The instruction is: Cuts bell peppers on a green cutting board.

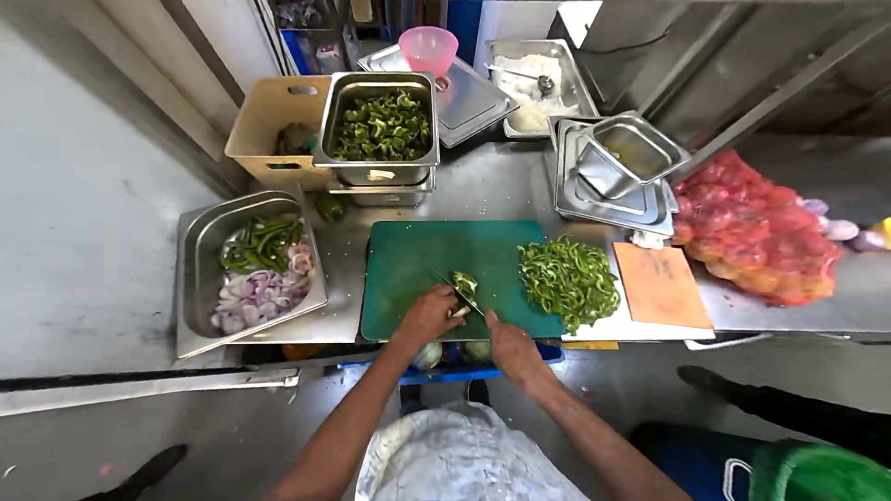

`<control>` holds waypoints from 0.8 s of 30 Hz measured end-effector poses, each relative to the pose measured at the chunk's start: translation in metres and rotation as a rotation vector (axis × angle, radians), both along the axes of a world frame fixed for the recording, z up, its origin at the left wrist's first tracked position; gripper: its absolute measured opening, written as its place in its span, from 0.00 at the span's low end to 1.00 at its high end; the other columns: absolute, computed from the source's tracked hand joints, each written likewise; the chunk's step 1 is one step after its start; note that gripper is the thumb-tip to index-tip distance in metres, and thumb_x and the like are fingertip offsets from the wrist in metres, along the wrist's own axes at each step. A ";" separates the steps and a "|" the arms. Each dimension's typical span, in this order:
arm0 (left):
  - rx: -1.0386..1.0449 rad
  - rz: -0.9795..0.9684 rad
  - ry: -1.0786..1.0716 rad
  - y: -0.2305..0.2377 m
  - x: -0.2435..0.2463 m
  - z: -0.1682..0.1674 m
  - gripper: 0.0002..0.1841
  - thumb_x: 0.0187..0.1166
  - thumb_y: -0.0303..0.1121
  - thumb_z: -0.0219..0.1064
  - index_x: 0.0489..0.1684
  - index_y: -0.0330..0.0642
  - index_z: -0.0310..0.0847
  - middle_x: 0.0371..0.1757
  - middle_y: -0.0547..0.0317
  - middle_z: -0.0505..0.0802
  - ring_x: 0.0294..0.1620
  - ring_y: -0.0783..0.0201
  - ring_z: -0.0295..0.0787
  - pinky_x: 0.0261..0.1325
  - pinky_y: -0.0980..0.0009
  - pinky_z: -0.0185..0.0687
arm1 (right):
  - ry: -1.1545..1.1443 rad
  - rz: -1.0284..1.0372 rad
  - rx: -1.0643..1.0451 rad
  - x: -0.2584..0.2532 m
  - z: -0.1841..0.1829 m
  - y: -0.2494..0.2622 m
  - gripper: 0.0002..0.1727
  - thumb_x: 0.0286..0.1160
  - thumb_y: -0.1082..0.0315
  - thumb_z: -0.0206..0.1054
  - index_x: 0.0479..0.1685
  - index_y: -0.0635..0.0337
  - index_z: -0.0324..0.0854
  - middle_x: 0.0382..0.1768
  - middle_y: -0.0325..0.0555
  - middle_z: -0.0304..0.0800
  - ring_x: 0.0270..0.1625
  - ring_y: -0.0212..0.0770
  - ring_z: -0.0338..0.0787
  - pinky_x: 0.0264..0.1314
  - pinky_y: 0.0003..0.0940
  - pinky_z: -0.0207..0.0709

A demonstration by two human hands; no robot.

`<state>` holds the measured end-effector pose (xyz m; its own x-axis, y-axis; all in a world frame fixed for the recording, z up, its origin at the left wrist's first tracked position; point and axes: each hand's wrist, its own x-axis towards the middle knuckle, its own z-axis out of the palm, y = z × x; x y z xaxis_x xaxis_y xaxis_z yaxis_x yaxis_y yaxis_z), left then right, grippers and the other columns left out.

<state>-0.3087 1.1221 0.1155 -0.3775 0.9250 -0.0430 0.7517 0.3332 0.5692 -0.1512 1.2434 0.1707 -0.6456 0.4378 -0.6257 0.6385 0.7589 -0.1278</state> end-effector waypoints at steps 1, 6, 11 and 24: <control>0.001 0.017 -0.009 -0.003 0.002 0.000 0.20 0.71 0.49 0.80 0.43 0.39 0.93 0.56 0.51 0.92 0.64 0.55 0.87 0.72 0.58 0.83 | -0.002 0.005 -0.006 0.000 0.001 0.002 0.29 0.83 0.70 0.57 0.85 0.50 0.62 0.56 0.62 0.90 0.60 0.64 0.91 0.60 0.62 0.83; 0.076 0.084 -0.042 -0.017 0.006 0.001 0.19 0.69 0.48 0.82 0.46 0.42 0.93 0.57 0.53 0.92 0.61 0.57 0.89 0.68 0.58 0.87 | -0.016 0.027 0.021 0.007 0.040 -0.002 0.27 0.84 0.69 0.56 0.84 0.48 0.64 0.53 0.60 0.90 0.60 0.63 0.91 0.60 0.60 0.83; 0.021 0.072 -0.070 -0.019 0.005 0.000 0.14 0.75 0.42 0.78 0.43 0.39 0.93 0.55 0.51 0.93 0.60 0.56 0.90 0.70 0.57 0.85 | -0.039 0.032 -0.049 0.007 0.015 -0.018 0.29 0.85 0.69 0.55 0.86 0.53 0.62 0.60 0.63 0.88 0.64 0.65 0.89 0.63 0.63 0.82; 0.161 0.075 -0.020 0.031 -0.035 0.000 0.15 0.80 0.31 0.70 0.64 0.46 0.89 0.69 0.55 0.90 0.77 0.55 0.81 0.83 0.55 0.74 | 0.329 -0.246 -0.098 0.043 0.025 0.036 0.19 0.92 0.57 0.54 0.74 0.52 0.67 0.44 0.55 0.89 0.49 0.56 0.93 0.54 0.57 0.85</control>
<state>-0.3439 1.1528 0.1159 -0.4461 0.8900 0.0947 0.7160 0.2914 0.6344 -0.1083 1.2789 0.1953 -0.7018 0.5523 -0.4500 0.7121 0.5634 -0.4190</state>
